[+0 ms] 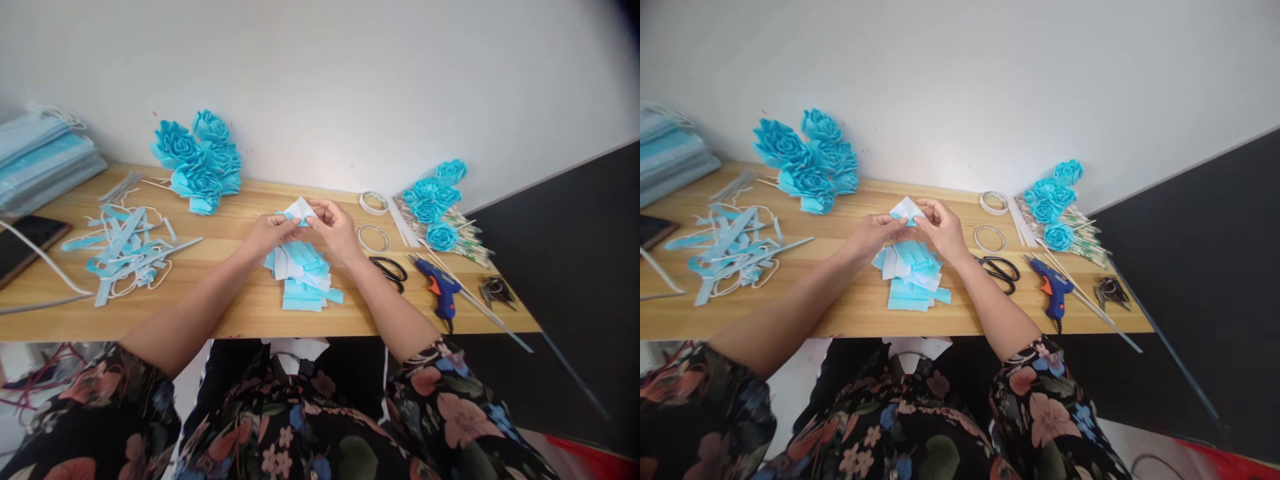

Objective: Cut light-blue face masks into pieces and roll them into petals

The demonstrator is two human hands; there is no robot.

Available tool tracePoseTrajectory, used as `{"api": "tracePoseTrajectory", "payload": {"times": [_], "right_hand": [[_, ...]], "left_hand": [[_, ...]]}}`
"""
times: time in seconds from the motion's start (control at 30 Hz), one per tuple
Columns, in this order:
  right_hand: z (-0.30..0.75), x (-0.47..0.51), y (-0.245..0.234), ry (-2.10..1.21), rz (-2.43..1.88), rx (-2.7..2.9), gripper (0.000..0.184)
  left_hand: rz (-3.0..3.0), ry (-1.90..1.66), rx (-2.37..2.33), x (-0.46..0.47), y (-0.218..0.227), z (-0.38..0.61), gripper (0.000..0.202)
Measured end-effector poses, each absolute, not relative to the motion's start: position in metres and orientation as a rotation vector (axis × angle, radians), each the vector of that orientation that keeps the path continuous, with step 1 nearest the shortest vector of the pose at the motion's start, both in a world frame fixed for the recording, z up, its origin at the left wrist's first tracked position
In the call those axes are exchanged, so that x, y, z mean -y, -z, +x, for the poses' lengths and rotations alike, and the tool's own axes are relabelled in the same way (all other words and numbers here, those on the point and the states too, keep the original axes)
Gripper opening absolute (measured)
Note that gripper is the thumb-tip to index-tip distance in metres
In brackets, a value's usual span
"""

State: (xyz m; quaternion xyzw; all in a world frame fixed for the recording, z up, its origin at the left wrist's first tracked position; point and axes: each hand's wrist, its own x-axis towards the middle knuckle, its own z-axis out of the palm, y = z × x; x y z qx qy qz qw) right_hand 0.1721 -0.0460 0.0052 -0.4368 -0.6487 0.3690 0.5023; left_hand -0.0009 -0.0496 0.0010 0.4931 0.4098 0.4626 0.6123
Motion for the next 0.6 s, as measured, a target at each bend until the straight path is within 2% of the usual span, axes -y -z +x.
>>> {"api": "tracePoseTrajectory", "payload": {"times": [0.1, 0.37, 0.6], "right_hand": [[0.1724, 0.046, -0.0059, -0.868, -1.057, 1.591, 0.045], [0.1711, 0.0446, -0.0017, -1.014, -1.001, 1.564, 0.05], [0.1698, 0.046, -0.0009, -1.16, -0.961, 1.597, 0.037]], "left_hand": [[1.192, -1.075, -0.961, 0.0497, -0.0012, -0.0009, 0.045], [1.214, -1.114, -1.003, 0.0493, -0.0042, -0.0018, 0.034], [1.094, -1.159, -0.936, 0.0463, -0.0013, -0.0023, 0.029]]}}
